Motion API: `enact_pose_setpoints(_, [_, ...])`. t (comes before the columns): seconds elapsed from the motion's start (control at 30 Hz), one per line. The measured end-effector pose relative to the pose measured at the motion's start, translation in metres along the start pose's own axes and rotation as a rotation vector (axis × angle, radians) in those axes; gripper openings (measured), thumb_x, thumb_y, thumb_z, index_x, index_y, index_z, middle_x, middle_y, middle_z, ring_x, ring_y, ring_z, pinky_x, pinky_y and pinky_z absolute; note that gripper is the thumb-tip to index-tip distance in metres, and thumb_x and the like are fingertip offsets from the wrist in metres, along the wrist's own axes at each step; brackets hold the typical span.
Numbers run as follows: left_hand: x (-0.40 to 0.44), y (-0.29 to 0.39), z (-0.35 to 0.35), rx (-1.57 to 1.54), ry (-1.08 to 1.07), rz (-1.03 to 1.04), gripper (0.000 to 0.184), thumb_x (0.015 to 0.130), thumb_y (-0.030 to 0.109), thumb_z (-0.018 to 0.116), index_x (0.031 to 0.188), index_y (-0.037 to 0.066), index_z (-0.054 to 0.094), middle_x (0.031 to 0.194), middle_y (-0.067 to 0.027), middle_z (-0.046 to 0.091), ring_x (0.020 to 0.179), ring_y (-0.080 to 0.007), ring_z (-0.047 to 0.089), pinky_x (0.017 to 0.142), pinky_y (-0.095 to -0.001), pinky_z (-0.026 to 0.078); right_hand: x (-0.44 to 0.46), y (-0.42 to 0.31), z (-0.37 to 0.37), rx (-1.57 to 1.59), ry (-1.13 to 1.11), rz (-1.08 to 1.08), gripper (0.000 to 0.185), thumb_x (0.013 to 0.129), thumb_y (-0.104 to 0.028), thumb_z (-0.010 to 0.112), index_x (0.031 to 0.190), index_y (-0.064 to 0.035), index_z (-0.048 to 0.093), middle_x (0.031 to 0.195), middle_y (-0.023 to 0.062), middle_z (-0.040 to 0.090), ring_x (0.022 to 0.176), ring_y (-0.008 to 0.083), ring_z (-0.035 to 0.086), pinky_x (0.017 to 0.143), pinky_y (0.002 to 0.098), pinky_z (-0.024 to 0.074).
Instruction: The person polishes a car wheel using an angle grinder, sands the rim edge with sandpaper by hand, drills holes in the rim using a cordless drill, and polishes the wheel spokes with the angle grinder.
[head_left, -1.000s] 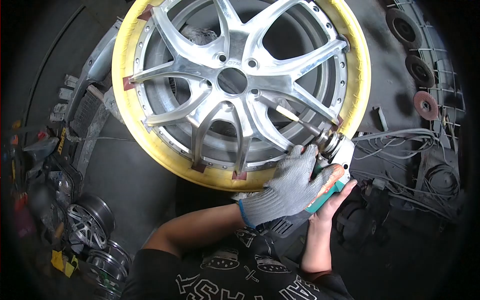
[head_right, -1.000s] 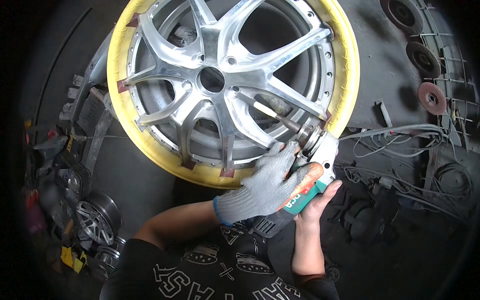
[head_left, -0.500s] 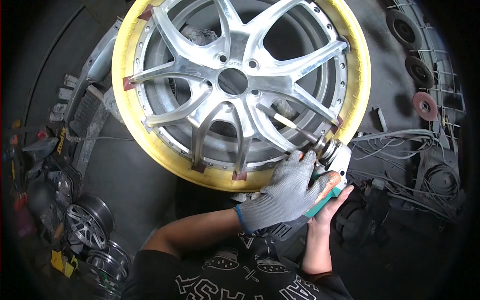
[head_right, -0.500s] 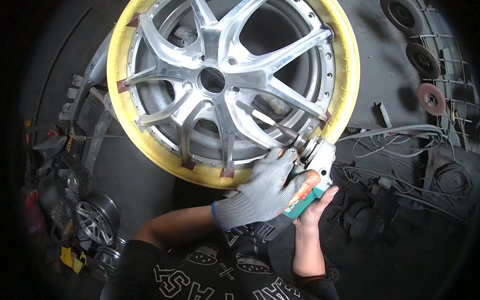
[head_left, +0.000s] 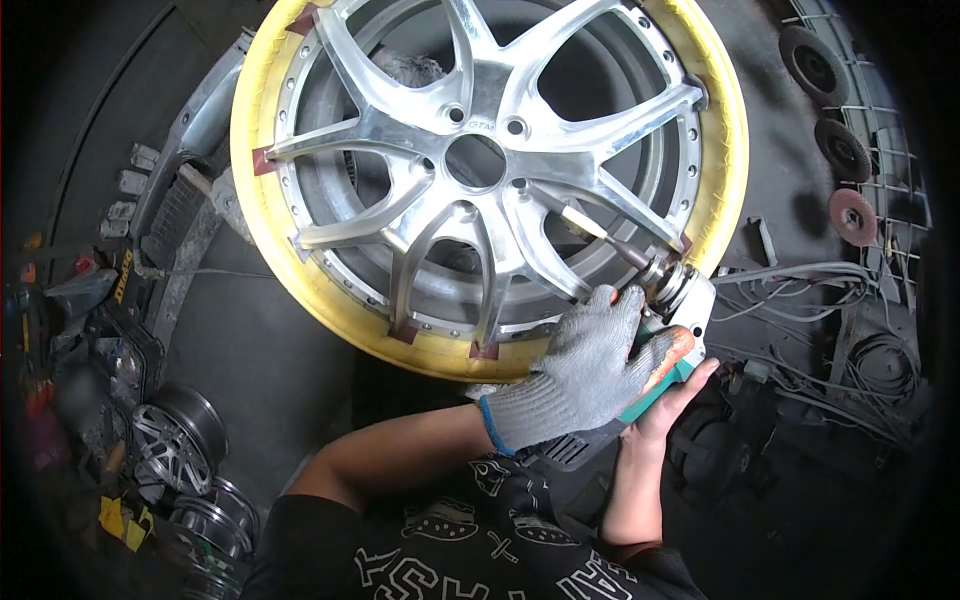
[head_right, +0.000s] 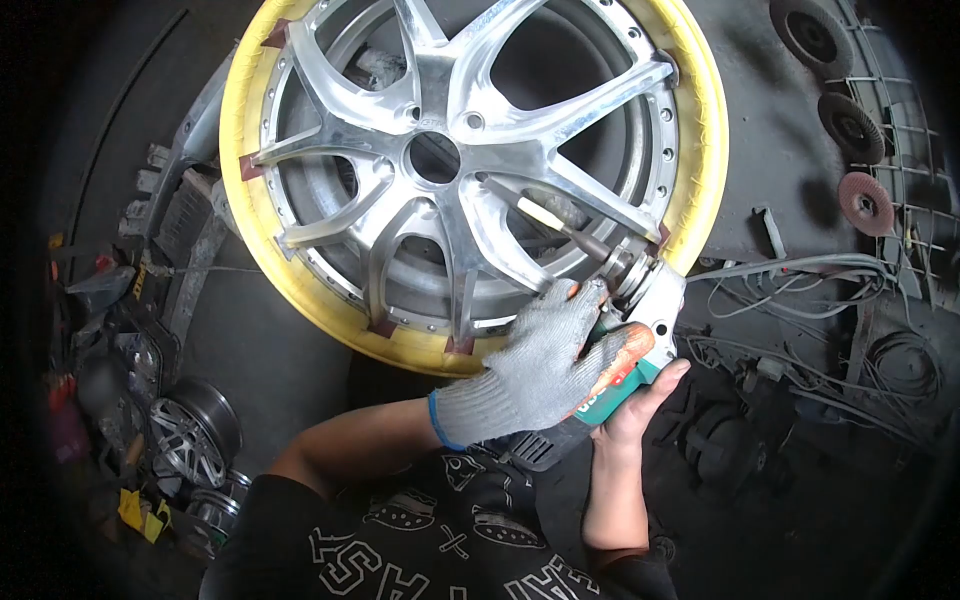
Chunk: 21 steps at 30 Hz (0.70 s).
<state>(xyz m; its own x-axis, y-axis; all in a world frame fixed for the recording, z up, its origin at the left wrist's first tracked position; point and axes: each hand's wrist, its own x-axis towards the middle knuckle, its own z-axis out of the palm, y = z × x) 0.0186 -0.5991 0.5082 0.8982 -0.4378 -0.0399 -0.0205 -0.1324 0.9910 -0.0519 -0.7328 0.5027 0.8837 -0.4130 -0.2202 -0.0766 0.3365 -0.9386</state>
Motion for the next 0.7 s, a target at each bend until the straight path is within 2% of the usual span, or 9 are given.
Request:
enact_pose_setpoints(0.17, [-0.016,-0.007,0.007,-0.014,-0.027,0.002,0.055,0.089,0.028,0.059,0.123,-0.013,0.045,0.107,-0.0292,0.053,0.099,-0.0432,0.055,0.085,-0.0476,0.044,-0.012,0.003,-0.014,-0.044,-0.074,0.036,0.082,0.09,-0.07,0.033,0.139,-0.004,0.037,0.134,0.0113,0.049,0.122,0.0257,0.049,0.105,0.039,0.0373])
enact_pose_setpoints(0.3, [-0.019,-0.014,0.014,0.044,0.032,0.061,0.053,0.089,0.028,0.059,0.122,-0.012,0.046,0.106,-0.0285,0.053,0.096,-0.0423,0.055,0.082,-0.047,0.044,-0.016,0.004,-0.007,-0.017,-0.008,0.05,0.084,0.09,-0.071,0.032,0.139,-0.004,0.037,0.135,0.0115,0.049,0.122,0.0264,0.049,0.105,0.0392,0.037])
enact_pose_setpoints(0.37, [-0.016,-0.015,0.016,0.057,0.072,0.091,0.051,0.089,0.027,0.059,0.121,-0.011,0.046,0.103,-0.0279,0.053,0.094,-0.042,0.055,0.08,-0.0468,0.044,-0.012,0.002,-0.011,-0.024,-0.099,0.03,0.083,0.09,-0.071,0.033,0.138,-0.0039,0.038,0.134,0.0113,0.05,0.121,0.0258,0.05,0.105,0.0387,0.0375])
enact_pose_setpoints(0.4, [-0.012,-0.015,0.016,0.057,0.079,0.093,0.049,0.089,0.026,0.059,0.119,-0.011,0.047,0.102,-0.0275,0.053,0.093,-0.042,0.056,0.079,-0.0468,0.045,-0.011,0.002,-0.003,-0.031,0.023,0.014,0.082,0.09,-0.07,0.033,0.137,-0.0038,0.04,0.133,0.0111,0.051,0.12,0.0251,0.051,0.104,0.0384,0.0381])
enact_pose_setpoints(0.57, [-0.012,-0.016,0.011,0.009,0.1,0.089,0.048,0.088,0.026,0.061,0.116,-0.01,0.048,0.099,-0.0263,0.053,0.088,-0.0418,0.057,0.075,-0.0467,0.045,-0.01,0.007,-0.002,-0.025,0.005,0.009,0.082,0.09,-0.07,0.034,0.137,-0.0032,0.039,0.133,0.011,0.05,0.12,0.0247,0.05,0.104,0.0381,0.0381])
enact_pose_setpoints(0.7, [-0.016,-0.007,0.001,-0.054,-0.001,0.021,0.048,0.088,0.027,0.061,0.116,-0.011,0.048,0.101,-0.0264,0.053,0.088,-0.0416,0.057,0.075,-0.0465,0.045,-0.018,0.011,-0.011,-0.013,-0.094,0.065,0.083,0.09,-0.071,0.033,0.139,-0.0036,0.036,0.136,0.0119,0.047,0.122,0.026,0.049,0.105,0.0388,0.0377])
